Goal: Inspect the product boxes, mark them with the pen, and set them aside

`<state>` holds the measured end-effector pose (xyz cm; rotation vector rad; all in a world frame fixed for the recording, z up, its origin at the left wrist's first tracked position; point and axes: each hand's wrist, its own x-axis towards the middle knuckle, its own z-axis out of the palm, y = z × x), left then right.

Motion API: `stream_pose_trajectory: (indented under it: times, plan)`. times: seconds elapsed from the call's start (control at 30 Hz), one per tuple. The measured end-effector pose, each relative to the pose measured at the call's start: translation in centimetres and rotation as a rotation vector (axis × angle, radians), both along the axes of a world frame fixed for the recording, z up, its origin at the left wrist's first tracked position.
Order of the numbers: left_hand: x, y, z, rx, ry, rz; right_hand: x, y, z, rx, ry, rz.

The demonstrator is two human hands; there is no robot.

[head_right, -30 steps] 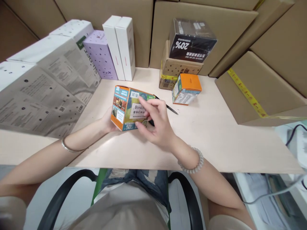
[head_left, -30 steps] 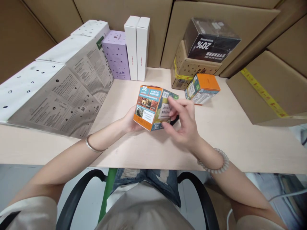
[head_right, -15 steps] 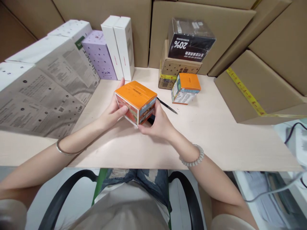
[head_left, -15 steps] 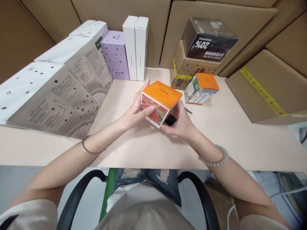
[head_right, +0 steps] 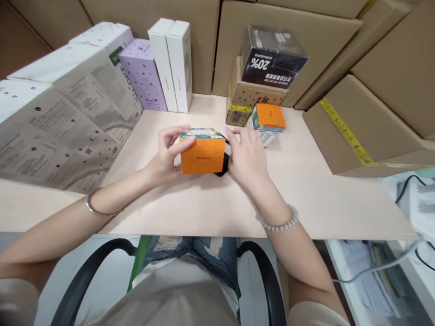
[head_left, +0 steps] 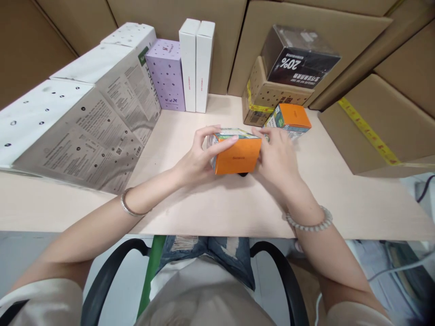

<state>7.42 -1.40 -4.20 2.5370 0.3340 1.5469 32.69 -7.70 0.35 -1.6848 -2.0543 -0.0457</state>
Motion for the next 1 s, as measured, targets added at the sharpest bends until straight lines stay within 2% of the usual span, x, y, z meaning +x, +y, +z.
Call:
stream_pose_trajectory:
  times: [0.07, 0.1, 0.17, 0.23, 0.33, 0.43, 0.53, 0.63, 0.7, 0.77, 0.83, 1.0]
  plan:
    - [0.1, 0.3, 0.1, 0.054, 0.002, 0.054, -0.4, -0.5, 1.4, -0.133, -0.170, -0.253]
    - [0.1, 0.3, 0.1, 0.061, 0.020, 0.090, -0.5, -0.7, 1.9, -0.232, -0.235, -0.331]
    - [0.0, 0.3, 0.2, 0.056, 0.060, 0.171, -0.8, -0.8, 2.6, -0.419, -0.323, -0.393]
    - [0.0, 0.0, 0.2, 0.048, 0.067, 0.238, -0.9, -0.7, 2.8, -0.511, -0.359, -0.393]
    - [-0.1, -0.6, 0.2, 0.042, 0.020, 0.254, -0.7, -0.3, 2.6, -0.488, -0.315, -0.416]
    - [-0.3, -1.2, 0.6, -0.001, -0.002, 0.228, -0.4, -0.2, 2.1, -0.376, 0.044, -0.426]
    - [-0.4, -1.6, 1.1, -0.068, 0.033, 0.181, -0.3, -0.4, 1.6, -0.122, 0.448, -0.334]
    - [-0.3, -1.8, 1.4, -0.105, 0.084, 0.130, -0.5, -0.7, 1.3, 0.172, 0.726, -0.141]
    - [-0.2, -1.9, 1.3, -0.088, 0.081, 0.109, -0.8, -1.1, 1.4, 0.275, 0.917, -0.005]
    - [-0.2, -1.9, 1.3, -0.041, 0.081, 0.102, -1.4, -1.6, 1.7, 0.300, 1.054, 0.107]
    - [-0.2, -2.0, 1.4, 0.004, 0.107, 0.100, -2.2, -2.2, 2.1, 0.283, 1.103, 0.184]
    - [0.1, -2.6, 1.6, 0.046, 0.101, 0.110, -3.9, -3.5, 2.5, 0.113, 1.031, 0.278]
